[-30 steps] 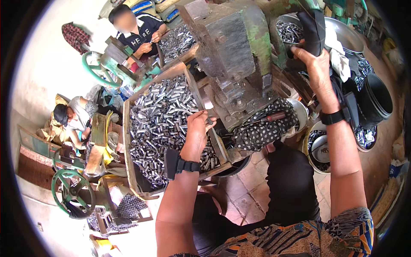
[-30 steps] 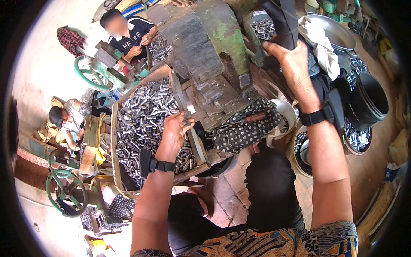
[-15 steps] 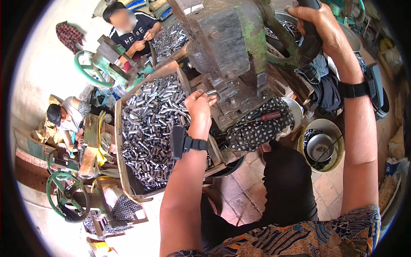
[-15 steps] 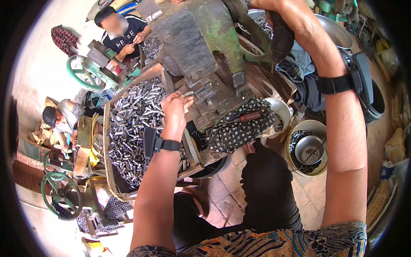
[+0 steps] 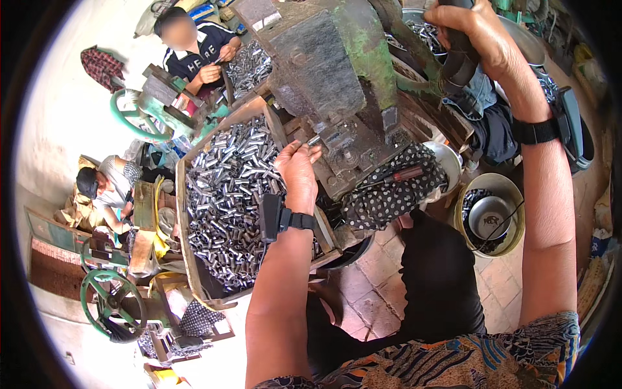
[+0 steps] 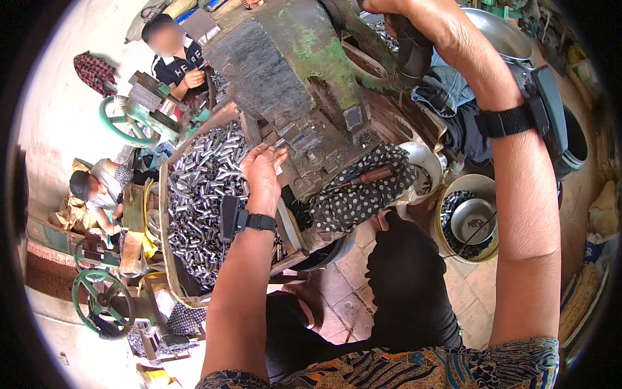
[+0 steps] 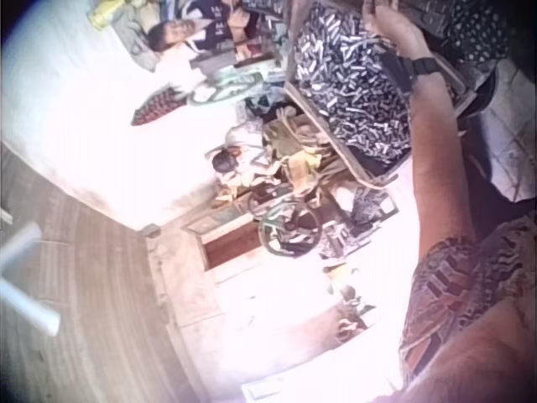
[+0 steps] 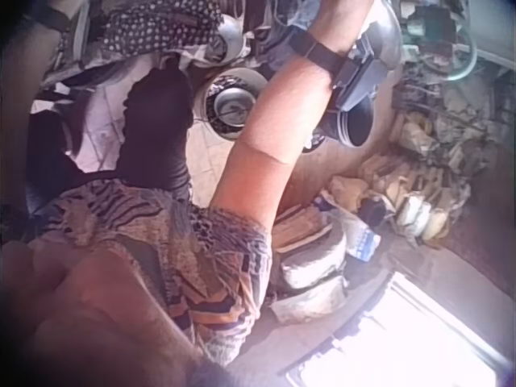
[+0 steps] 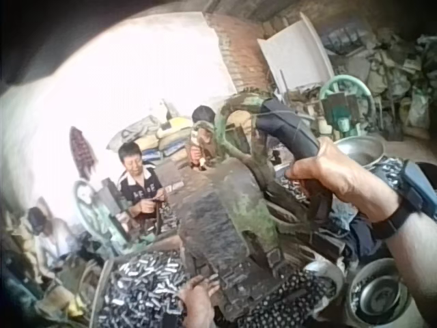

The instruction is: Sorting small metal parts and processing them using a manual press.

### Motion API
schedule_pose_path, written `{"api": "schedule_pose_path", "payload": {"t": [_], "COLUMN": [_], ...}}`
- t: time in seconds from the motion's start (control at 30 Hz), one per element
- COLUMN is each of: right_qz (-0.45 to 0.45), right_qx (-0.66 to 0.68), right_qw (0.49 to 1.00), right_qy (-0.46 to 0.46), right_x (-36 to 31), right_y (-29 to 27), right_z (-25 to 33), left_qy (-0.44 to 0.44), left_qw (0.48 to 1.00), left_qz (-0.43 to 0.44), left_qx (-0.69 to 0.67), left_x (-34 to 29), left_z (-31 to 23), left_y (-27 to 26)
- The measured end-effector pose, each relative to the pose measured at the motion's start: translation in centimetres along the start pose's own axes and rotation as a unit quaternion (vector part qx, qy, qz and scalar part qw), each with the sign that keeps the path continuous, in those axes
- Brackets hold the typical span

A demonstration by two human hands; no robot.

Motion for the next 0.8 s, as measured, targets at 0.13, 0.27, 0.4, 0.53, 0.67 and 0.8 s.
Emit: {"api": "schedule_pose_path", "payload": {"t": [0.13, 0.27, 0.4, 0.53, 0.67, 0.8], "right_qz": [0.004, -0.026, -0.001, -0.098, -0.084, -0.057], "right_qx": [-0.029, -0.013, -0.039, 0.058, 0.015, -0.036], "right_qw": [0.999, 1.000, 0.996, 0.991, 0.996, 0.996], "right_qy": [0.021, 0.009, -0.078, -0.064, -0.018, -0.058], "right_x": [1.0, 0.6, 0.8, -3.3, -3.4, -2.8], "right_y": [-0.1, 0.2, -0.3, 1.4, 0.3, 0.2], "right_z": [1.3, 1.7, -4.2, -11.5, -8.5, -5.0], "left_qy": [0.015, 0.043, 0.049, 0.050, 0.020, 0.006], "left_qw": [0.999, 0.994, 0.990, 0.986, 0.982, 0.984], "left_qz": [0.015, 0.025, 0.032, 0.045, 0.053, 0.036], "left_qx": [0.047, 0.096, 0.132, 0.152, 0.182, 0.173], "left_x": [-0.2, -0.7, -0.4, -0.4, -1.2, -1.2], "left_z": [0.8, 0.6, 0.3, 0.7, 0.4, -0.7], "left_y": [0.6, 2.2, 2.3, 2.7, 2.9, 1.0]}}
Point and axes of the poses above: each hand's wrist, its own x-axis towards the middle knuckle, its own y-axis out of the palm, z = x × y, the point moved 5 cm from there along x, towards the middle knuckle, and after that the axes turned 4 degrees about -z, right-handed, at the moved point
